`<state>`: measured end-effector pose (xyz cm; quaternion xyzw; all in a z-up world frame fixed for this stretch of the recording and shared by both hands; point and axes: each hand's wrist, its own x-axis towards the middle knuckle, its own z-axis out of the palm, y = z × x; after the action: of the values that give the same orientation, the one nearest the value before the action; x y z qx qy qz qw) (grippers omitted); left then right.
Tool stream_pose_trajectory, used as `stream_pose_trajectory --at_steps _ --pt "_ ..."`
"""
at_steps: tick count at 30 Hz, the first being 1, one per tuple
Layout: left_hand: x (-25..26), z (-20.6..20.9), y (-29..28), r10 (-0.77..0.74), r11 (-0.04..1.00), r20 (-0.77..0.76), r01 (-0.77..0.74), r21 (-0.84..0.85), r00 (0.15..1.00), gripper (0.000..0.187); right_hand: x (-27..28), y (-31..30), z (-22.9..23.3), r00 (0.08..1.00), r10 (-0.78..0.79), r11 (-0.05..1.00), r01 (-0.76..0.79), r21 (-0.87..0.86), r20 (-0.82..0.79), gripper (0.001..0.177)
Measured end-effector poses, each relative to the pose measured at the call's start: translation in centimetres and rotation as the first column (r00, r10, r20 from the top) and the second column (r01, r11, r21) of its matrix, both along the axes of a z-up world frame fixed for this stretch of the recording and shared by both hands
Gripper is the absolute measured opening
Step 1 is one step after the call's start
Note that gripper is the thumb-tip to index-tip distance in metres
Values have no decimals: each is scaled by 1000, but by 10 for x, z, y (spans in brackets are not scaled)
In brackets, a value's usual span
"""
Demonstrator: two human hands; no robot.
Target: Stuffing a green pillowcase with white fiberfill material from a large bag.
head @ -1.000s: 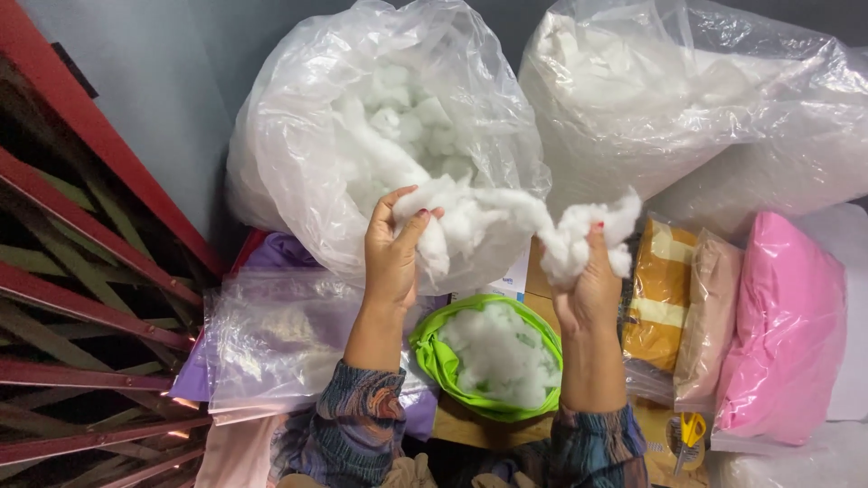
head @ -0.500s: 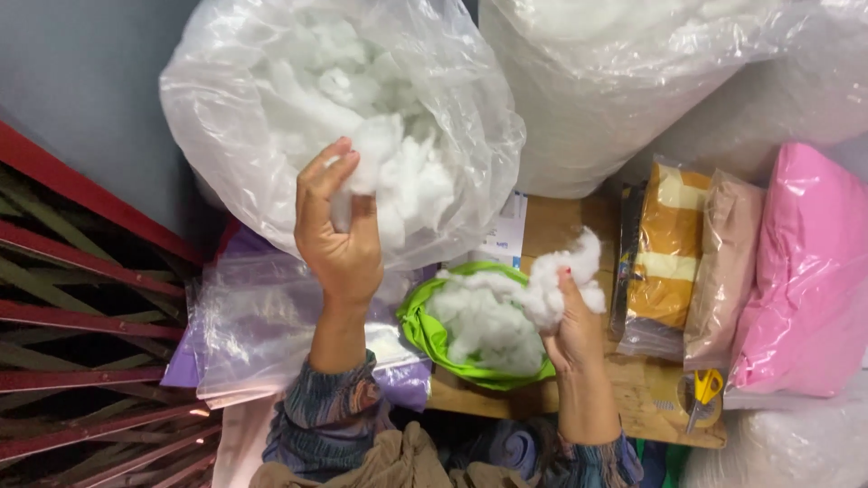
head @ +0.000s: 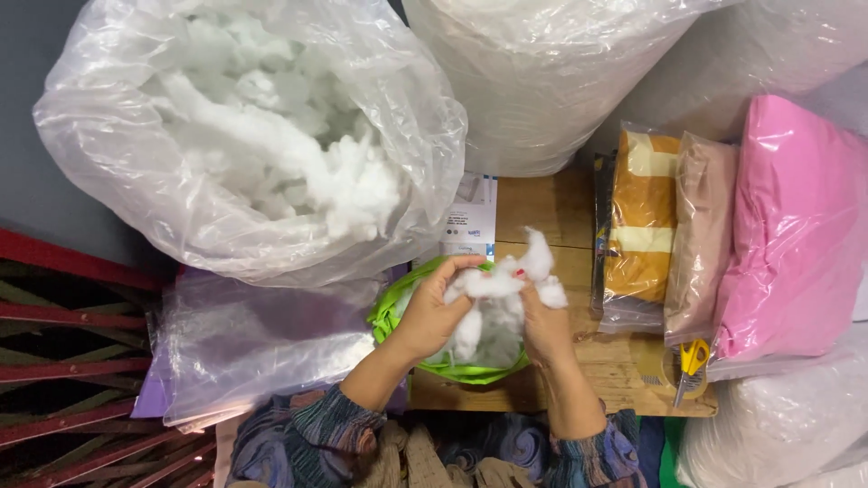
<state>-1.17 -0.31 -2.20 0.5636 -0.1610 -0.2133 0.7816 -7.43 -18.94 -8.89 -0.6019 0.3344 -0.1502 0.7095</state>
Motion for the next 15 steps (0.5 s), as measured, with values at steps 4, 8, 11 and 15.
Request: stream_pose_trajectory --at_steps 4,8,11,15 --pt "-5 -35 -13 -56 998 -131 53 -22 990 62 -15 -7 -15 988 80 973 -106 -205 -133 51" --pt "-8 -58 -17 -35 996 -231 52 69 972 43 -16 -6 -3 980 102 945 -148 -292 -168 46" --pt "-9 -55 -13 -37 988 -288 79 135 957 37 -20 -7 -2 970 121 925 -187 -331 -209 47" --pt "-1 -55 -10 18 985 -383 49 164 924 40 -20 0 34 939 184 867 -295 -402 -292 62"
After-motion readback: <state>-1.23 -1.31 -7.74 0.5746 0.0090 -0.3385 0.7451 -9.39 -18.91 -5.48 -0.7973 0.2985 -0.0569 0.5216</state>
